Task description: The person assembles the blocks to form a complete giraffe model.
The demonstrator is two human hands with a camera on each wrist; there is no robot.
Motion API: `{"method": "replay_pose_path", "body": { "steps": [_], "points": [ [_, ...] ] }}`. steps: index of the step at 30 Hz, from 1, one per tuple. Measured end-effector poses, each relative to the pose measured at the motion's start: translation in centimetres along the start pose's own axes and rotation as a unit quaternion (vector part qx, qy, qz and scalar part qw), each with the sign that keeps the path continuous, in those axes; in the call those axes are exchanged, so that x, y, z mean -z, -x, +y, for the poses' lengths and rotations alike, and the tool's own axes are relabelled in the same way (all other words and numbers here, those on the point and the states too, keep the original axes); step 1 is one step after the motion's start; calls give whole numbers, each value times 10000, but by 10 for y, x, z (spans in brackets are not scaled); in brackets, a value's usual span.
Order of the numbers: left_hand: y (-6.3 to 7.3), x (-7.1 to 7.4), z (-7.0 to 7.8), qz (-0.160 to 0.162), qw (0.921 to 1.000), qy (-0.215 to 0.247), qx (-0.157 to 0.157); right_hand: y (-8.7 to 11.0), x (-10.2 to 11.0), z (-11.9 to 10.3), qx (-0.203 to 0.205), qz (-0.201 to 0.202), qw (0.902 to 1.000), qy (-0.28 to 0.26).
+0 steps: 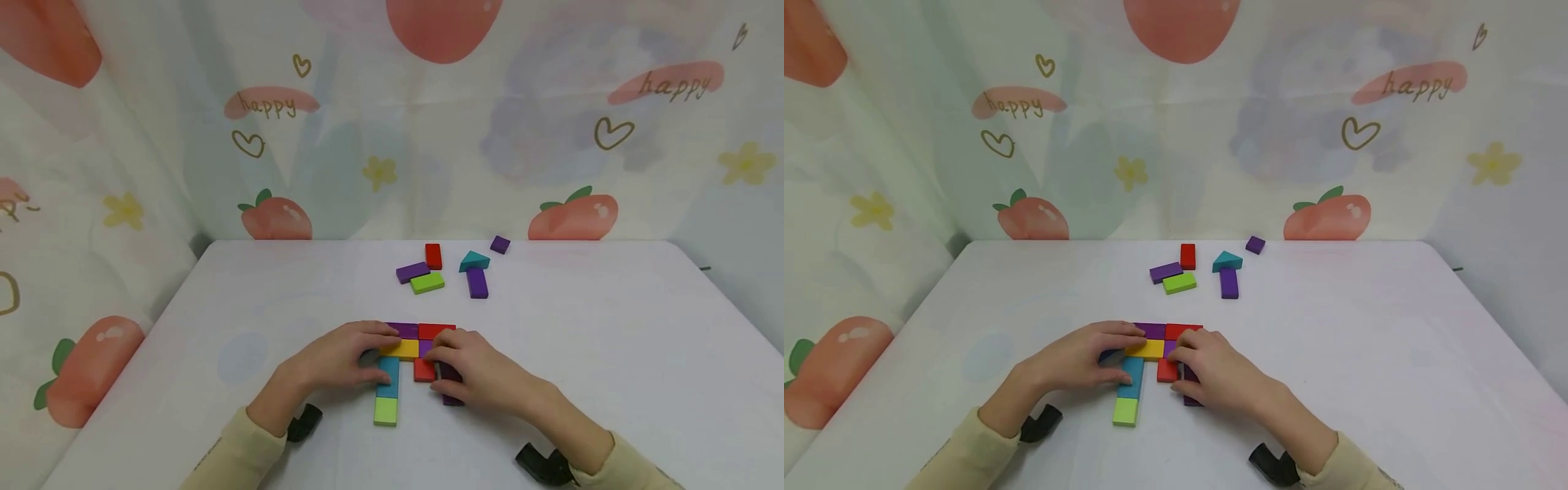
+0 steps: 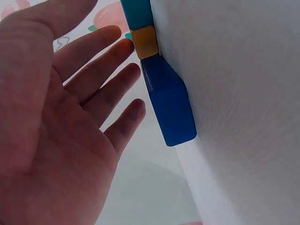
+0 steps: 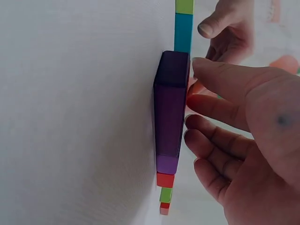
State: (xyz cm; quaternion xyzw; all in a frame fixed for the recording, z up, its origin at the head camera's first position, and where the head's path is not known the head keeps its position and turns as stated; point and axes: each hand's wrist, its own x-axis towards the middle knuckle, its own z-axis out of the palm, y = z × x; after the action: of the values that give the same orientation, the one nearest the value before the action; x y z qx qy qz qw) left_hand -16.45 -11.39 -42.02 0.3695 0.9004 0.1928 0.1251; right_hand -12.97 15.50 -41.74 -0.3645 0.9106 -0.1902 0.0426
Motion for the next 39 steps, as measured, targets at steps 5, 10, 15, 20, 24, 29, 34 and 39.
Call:
{"method": "replay_pose_path", "body": {
  "steps": [5,10,15,20,24,29,34,39],
  "points": [
    [0,0,1,-67,9999,-27,89,0,-2,-2,-30,-120,9999,-91],
    [-1,1,1,-62,9999,-42,97,-1,-2,-2,42,-82,10000,-14],
    [-1,0,0,-73,9999,-13,107,0,-3,-1,95,-172,9998,-104],
    [-1,1,1,-96,9999,-8,94,1,-3,-2,309,-135,9990,-294],
    [-1,1,1,-131,9998,-2,138,0,-4,-3,587,-69,9977,-329],
    [-1,2,2,-155,9996,17,220,-3,-7,-5,792,-17,9959,-429],
    [0,2,1,-127,9996,81,253,-2,-6,-8,793,109,9953,-552],
    [-1,1,1,-139,9997,62,213,7,4,-12,505,-50,9970,-590]
  ]
}}
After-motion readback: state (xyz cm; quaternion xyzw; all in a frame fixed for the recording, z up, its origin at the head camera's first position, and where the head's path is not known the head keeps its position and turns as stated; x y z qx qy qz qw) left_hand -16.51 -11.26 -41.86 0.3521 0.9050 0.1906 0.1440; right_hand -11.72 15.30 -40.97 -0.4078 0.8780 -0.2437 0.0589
